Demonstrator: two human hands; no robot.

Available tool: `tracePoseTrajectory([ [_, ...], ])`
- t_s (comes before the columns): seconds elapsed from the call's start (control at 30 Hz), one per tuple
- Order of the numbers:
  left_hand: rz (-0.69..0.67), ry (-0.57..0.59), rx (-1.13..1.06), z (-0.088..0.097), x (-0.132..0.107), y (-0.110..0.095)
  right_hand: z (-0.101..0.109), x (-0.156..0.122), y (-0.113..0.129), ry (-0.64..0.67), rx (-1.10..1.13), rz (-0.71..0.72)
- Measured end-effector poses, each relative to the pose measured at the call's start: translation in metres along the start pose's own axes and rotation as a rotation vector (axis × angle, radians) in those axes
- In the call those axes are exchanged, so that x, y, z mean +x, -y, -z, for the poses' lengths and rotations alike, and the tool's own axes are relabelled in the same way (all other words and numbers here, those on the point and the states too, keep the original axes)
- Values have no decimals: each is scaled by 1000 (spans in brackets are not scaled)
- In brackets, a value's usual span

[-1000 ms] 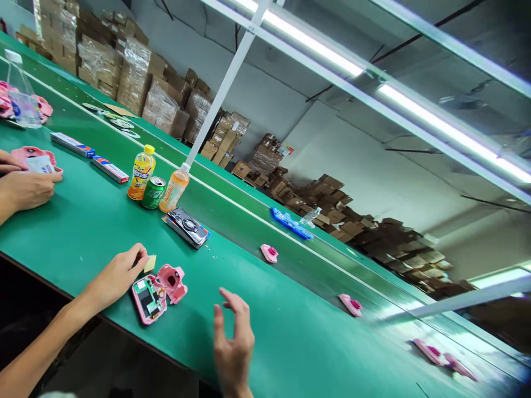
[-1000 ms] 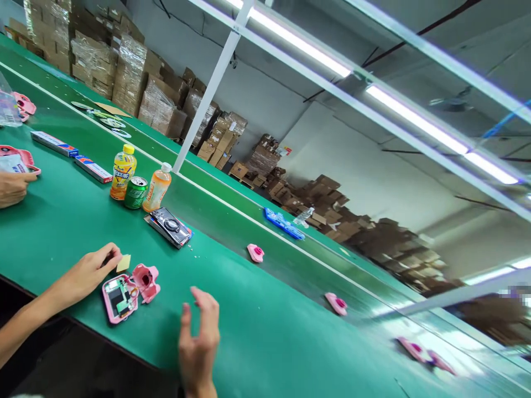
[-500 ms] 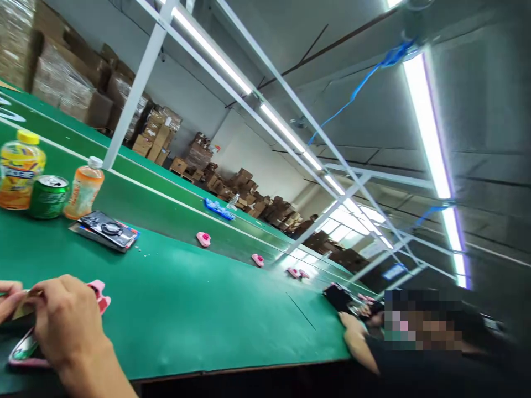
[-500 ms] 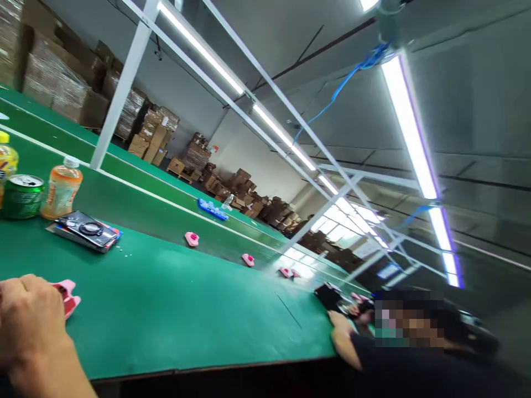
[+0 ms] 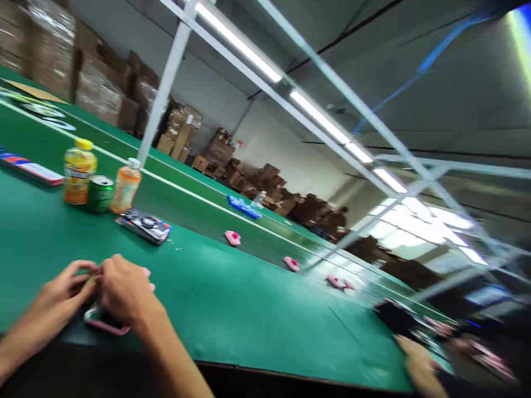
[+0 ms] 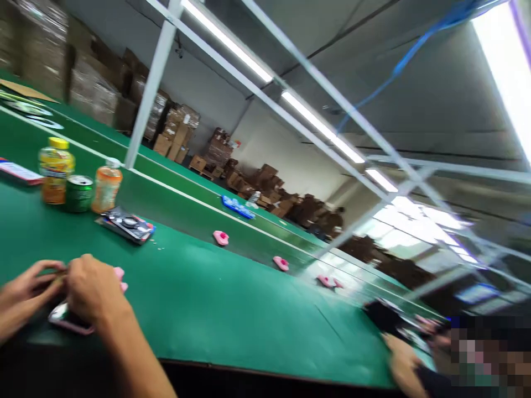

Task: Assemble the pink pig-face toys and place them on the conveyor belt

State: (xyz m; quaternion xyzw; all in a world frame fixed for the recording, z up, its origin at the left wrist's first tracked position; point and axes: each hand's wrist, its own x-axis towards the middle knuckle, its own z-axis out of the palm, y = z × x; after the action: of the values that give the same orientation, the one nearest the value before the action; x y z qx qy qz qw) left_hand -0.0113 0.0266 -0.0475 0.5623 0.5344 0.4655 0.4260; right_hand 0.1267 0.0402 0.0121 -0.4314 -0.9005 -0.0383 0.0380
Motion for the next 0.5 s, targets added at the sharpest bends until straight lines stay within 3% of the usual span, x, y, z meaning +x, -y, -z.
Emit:
tracePoseTrajectory([
  [0.07,38,70,-116,12,-5,-2,-4,0,2,-25,-36,1],
  [0.2,-8,137,-352,18,5,-8,-19,-4,2,-213,16,97],
  [0.33,117,176,-519,22,7,-9,-24,-10,0,-290,112,182],
  [0.5,124,112,-474,22,5,-8,-12,-37,14,-378,123,225],
])
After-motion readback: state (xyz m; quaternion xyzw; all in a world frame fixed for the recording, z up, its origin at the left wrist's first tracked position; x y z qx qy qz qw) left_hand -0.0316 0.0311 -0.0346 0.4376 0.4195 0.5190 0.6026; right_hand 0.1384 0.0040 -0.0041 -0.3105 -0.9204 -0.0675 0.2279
